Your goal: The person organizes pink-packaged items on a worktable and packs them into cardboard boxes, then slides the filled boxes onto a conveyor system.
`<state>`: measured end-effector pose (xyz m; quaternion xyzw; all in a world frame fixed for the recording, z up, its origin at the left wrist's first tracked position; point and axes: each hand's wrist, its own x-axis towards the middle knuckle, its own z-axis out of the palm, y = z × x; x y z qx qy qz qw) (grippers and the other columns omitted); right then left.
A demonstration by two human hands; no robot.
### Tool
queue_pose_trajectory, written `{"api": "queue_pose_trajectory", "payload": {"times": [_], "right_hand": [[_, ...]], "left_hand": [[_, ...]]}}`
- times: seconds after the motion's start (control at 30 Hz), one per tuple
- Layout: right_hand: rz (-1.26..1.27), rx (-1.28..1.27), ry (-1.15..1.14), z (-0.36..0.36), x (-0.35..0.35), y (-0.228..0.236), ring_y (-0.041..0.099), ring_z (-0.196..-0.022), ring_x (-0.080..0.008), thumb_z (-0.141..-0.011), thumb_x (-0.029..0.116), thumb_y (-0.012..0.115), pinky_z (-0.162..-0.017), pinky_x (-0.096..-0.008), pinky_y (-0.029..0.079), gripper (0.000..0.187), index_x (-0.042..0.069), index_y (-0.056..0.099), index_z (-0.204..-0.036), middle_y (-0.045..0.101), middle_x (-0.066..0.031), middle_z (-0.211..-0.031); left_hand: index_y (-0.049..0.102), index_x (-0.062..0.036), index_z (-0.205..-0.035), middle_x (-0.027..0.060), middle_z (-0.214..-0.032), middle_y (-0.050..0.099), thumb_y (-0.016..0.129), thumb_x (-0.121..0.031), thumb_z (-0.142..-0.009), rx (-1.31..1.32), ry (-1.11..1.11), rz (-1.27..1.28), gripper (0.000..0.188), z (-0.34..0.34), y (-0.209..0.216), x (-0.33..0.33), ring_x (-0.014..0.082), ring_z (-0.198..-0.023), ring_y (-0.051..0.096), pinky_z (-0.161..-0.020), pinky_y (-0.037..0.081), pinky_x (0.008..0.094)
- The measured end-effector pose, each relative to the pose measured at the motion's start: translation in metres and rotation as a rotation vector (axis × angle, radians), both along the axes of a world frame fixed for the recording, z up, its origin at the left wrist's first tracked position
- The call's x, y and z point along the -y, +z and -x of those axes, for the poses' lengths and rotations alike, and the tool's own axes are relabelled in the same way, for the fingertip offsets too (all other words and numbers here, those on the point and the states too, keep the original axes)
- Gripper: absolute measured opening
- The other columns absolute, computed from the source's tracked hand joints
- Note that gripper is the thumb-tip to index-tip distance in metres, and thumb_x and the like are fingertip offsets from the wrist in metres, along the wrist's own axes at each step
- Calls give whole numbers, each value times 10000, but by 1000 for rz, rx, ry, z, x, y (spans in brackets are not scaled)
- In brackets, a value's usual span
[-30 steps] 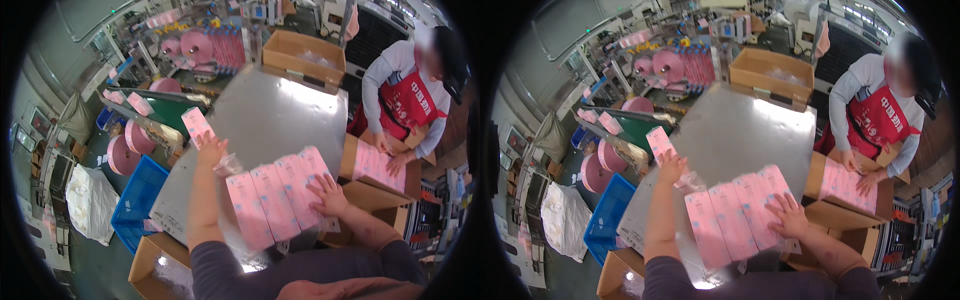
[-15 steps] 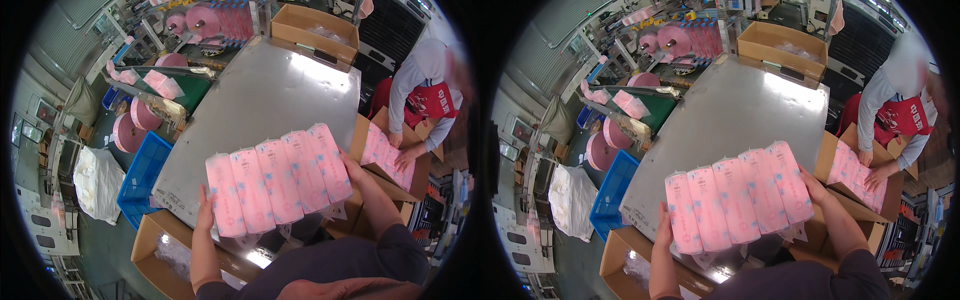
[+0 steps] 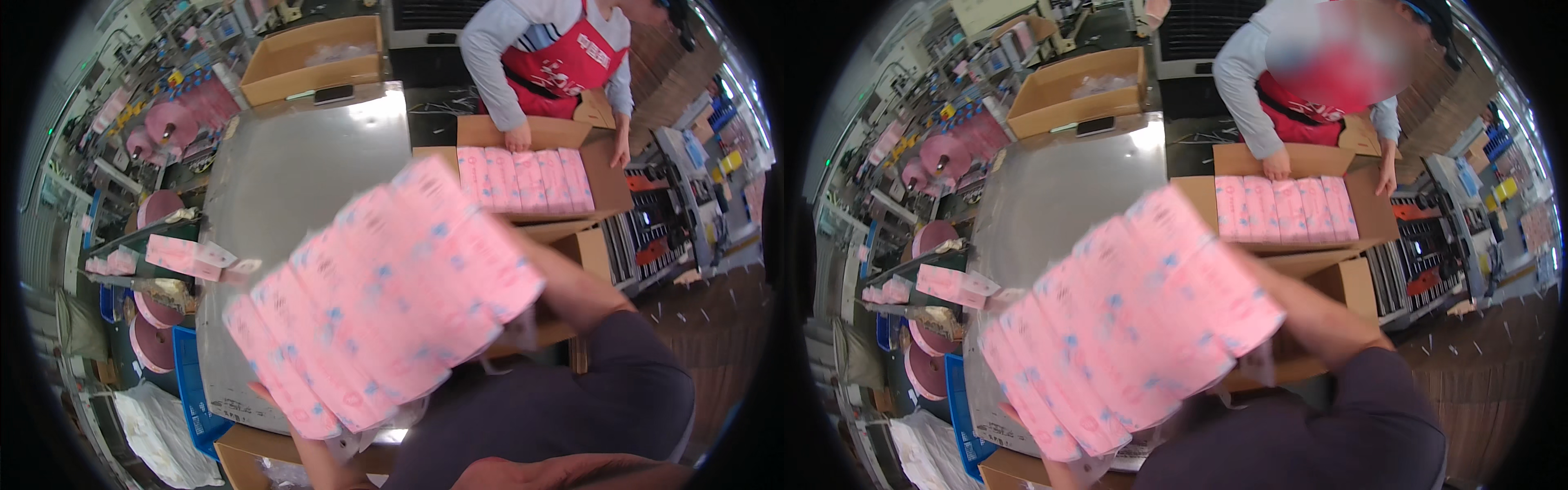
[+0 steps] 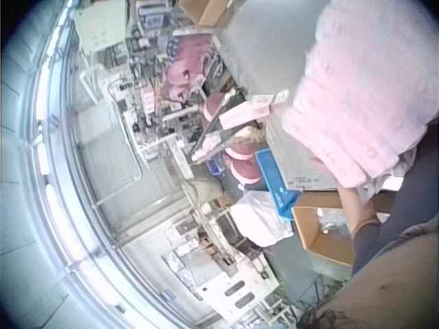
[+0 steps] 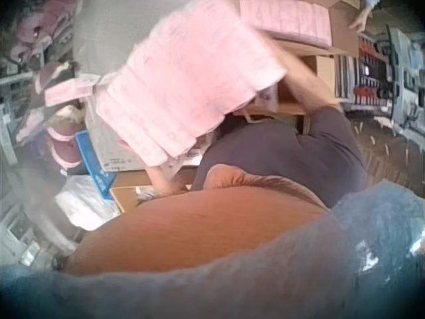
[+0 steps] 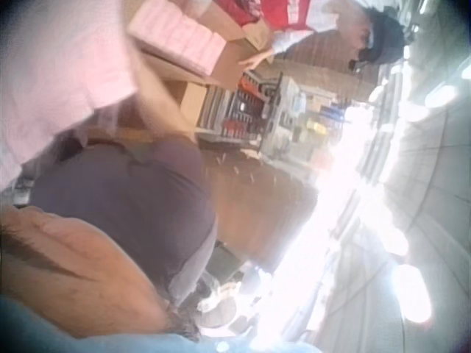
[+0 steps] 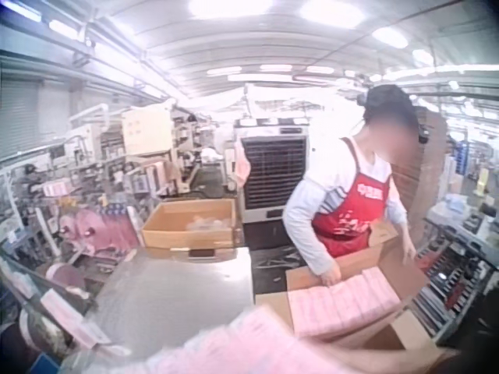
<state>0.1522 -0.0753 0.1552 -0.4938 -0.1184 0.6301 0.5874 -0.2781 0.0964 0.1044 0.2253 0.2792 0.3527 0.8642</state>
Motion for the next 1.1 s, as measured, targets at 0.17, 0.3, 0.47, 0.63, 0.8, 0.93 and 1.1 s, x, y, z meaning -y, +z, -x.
{"api": "queue_pose_trajectory", "payload": {"times": [0.17, 0.3, 0.47, 0.63, 0.8, 0.93, 1.1], "right_hand": [[118, 421, -87, -105, 173, 108, 647, -1054, -187, -987, 254, 544, -926, -359, 521, 365, 30, 599, -1270, 653, -103, -1216], [421, 404, -138, -163, 293, 62, 646, -1065, -191, -979, 253, 543, -926, -366, 518, 363, 31, 610, -1258, 652, -105, -1234], [683, 283, 63, -214, 330, -99, 645, -1079, -197, -970, 253, 542, -926, -374, 514, 362, 31, 624, -1244, 650, -109, -1256], [543, 1487, 1164, -185, 300, -243, 555, -1197, -300, -962, 320, 498, -990, -428, 467, 409, 74, 605, -1271, 597, -185, -1276], [674, 1821, 844, -141, 306, -280, 347, -1376, -454, -968, 462, 468, -1134, -630, 220, 590, 152, 417, -1468, 406, -202, -1486], [342, 1464, 1086, -122, 262, -203, 150, -1465, -455, -875, 628, 542, -1084, -754, 104, 740, 298, 351, -1510, 232, -145, -1593], [-1, 1639, 1074, -82, 284, -269, 64, -1476, -464, -813, 687, 570, -1010, -820, 124, 789, 445, 290, -1510, 103, -31, -1646]], "left_hand": [[365, -50, -1486, 149, -1461, 461, 357, -572, -1009, 22, -516, 99, 707, -128, 17, 38, 268, -1360, 426, -1088, 396, 447], [384, -48, -1477, 153, -1446, 480, 345, -568, -1016, -62, -1009, 292, 696, -219, -40, 90, 262, -1354, 434, -1081, 407, 437], [435, -43, -1442, 173, -1411, 514, 448, -518, -992, -625, -1105, -184, 654, -268, -124, 69, 280, -1331, 463, -1089, 400, 428], [545, -33, -1304, 206, -1328, 563, 773, -362, -769, -850, -1303, -1721, 668, -289, -123, 106, 350, -1236, 541, -1090, 384, 460], [433, -51, -1396, 207, -1445, 434, 810, -412, -704, -961, -1690, -1882, 867, -318, -144, 133, 380, -1297, 473, -1097, 360, 497], [162, -193, -1562, 203, -1605, 161, 790, -454, -716, -763, -1585, -1792, 1085, -299, -195, 167, 407, -1479, 174, -1171, 183, 571], [52, -224, -1583, 202, -1626, -91, 695, -604, -770, -908, -1766, -1705, 1104, -285, -220, 199, 429, -1493, -85, -1176, 42, 597]]}}
